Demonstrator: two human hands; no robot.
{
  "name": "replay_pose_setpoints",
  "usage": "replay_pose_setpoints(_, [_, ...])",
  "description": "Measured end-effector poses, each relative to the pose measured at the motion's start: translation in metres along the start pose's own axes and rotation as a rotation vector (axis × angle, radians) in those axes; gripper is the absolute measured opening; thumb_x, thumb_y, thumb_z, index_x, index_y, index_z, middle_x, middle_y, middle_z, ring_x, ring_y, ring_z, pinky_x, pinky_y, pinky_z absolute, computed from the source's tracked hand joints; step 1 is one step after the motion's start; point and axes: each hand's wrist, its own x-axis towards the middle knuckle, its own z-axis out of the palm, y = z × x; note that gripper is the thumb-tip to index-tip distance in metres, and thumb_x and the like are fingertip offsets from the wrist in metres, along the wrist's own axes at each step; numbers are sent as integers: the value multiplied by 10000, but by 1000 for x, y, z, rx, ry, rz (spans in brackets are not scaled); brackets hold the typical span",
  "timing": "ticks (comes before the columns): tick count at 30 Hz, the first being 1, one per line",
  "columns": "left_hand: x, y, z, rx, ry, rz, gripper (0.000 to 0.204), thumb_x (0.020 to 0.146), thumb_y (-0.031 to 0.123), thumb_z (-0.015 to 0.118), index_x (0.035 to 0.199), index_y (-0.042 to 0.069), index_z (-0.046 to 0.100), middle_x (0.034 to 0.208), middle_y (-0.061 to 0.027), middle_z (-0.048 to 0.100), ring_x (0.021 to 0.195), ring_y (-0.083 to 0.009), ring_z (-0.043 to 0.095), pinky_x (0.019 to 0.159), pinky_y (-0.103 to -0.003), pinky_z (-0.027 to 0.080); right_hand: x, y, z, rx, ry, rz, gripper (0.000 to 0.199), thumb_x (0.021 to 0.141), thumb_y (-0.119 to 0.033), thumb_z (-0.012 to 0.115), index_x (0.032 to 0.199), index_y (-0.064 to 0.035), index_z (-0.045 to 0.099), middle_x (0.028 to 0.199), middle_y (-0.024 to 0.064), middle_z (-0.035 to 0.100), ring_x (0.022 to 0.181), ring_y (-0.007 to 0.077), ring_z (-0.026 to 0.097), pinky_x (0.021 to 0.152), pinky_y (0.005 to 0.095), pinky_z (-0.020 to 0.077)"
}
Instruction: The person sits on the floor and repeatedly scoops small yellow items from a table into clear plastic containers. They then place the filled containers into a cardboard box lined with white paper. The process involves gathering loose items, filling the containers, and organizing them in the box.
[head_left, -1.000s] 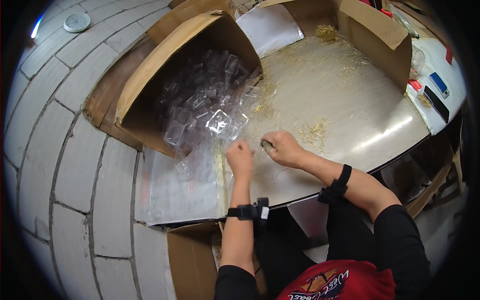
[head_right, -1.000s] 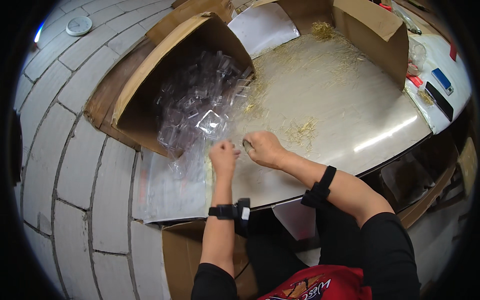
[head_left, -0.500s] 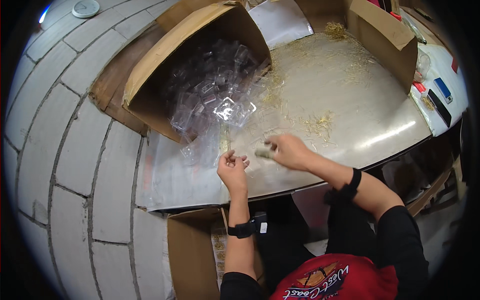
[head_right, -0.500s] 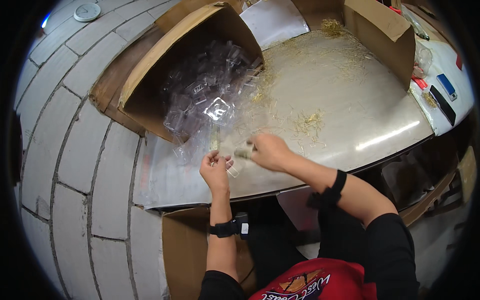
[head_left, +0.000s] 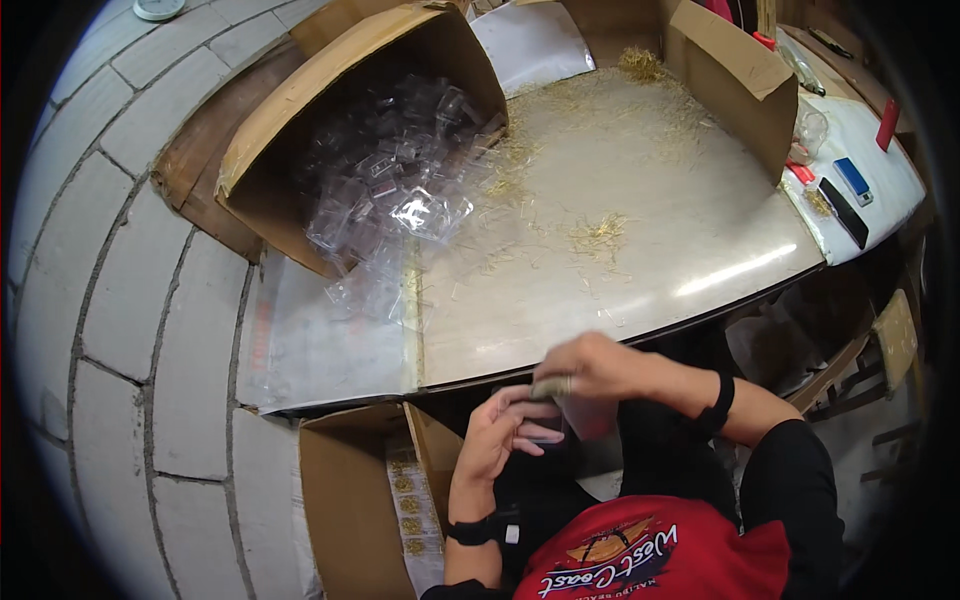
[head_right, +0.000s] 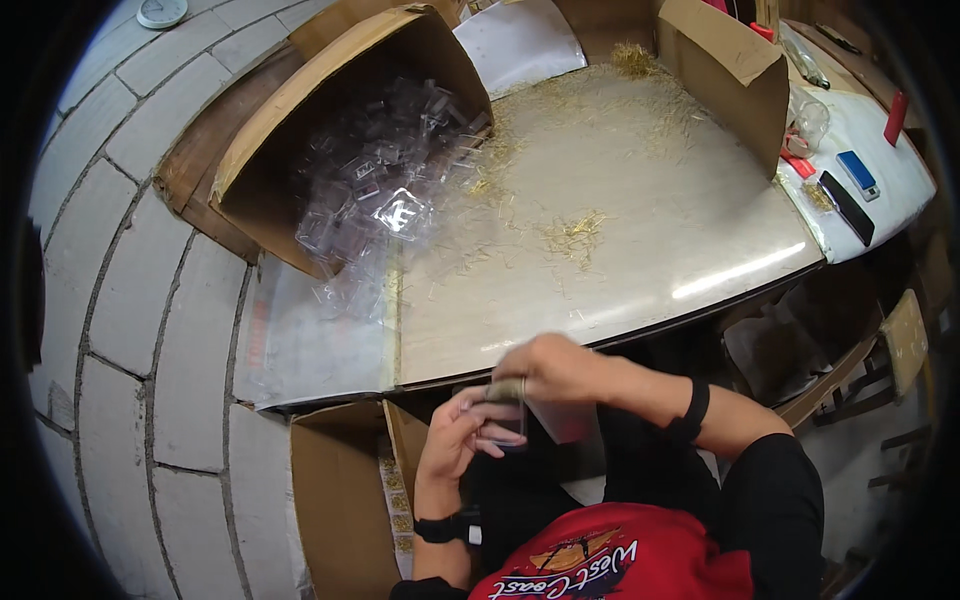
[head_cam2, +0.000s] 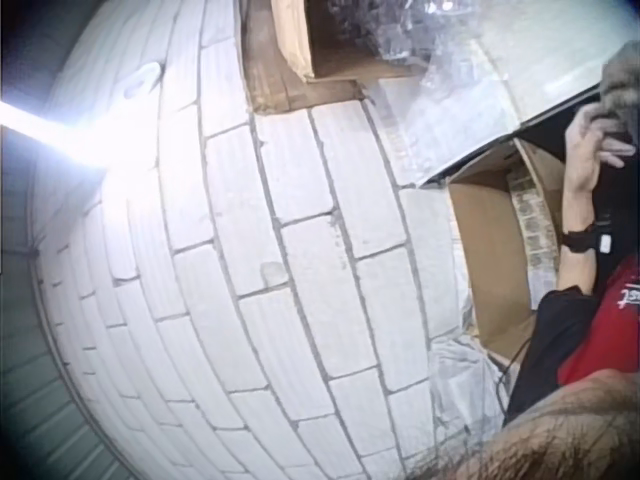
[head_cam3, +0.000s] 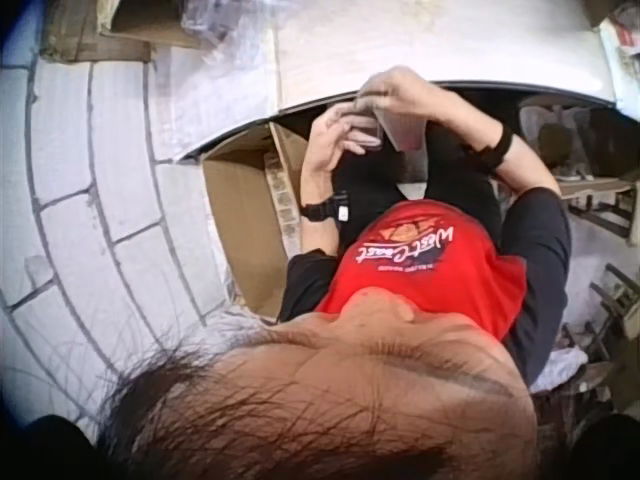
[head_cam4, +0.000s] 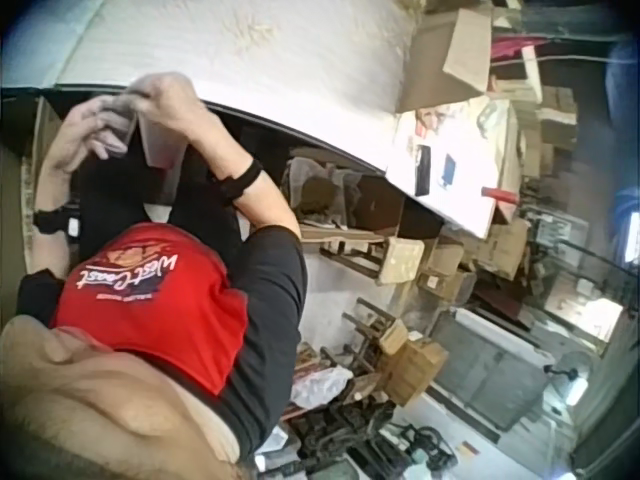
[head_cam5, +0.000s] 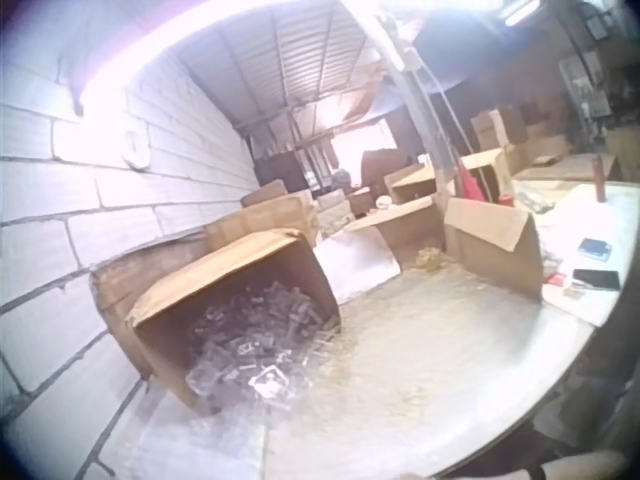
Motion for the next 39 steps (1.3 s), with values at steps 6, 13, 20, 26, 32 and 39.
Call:
replay_pose_setpoints(6, [-35,-48,-37,-29,301,-21,753,826,-31,442,1472,84,71,1134,-342,544,926,-439,636,619,-358,605,35,159,-115,-568,395,685,643,937,-506,403,1336,-2,409,1399,239,371,1318,374,321,1087,408,276])
replay_pose_setpoints(13, [4,-141,-70,-26,340,-301,324,901,102,464,1209,2,478,1136,-220,603,892,-353,669,636,-384,587,102,125,-44,-799,-65,479,624,937,-495,375,1430,-121,294,1496,178,233,1387,365,195,1116,495,186])
replay_pose_setpoints(20, [26,-170,-9,-91,176,-281,375,972,233,337,1214,-24,464,1102,-195,616,855,-331,681,624,-356,584,56,56,-45,-467,-122,475,482,933,-350,461,1308,-47,479,1421,173,380,1350,289,313,1081,367,292])
replay_pose_setpoints(26, [40,-178,5,-282,133,-158,439,968,314,318,1222,-13,462,1088,-197,620,847,-350,681,613,-358,584,12,79,-54,-672,317,465,499,925,-423,485,1319,-117,498,1379,165,446,1316,318,366,1094,395,265])
replay_pose_setpoints(32, [28,-169,19,-249,247,-137,473,983,378,316,1251,7,435,1136,-183,596,865,-376,672,597,-346,563,14,51,33,-656,226,160,380,858,-232,561,1214,-100,565,1329,123,493,1284,325,396,1066,462,297])
replay_pose_setpoints(39, [26,-184,14,-323,181,-225,546,984,476,289,1253,24,434,1105,-167,620,849,-344,680,569,-327,553,-47,-8,67,-722,352,205,380,755,-127,614,1110,3,572,1215,174,527,1213,361,438,1027,496,331])
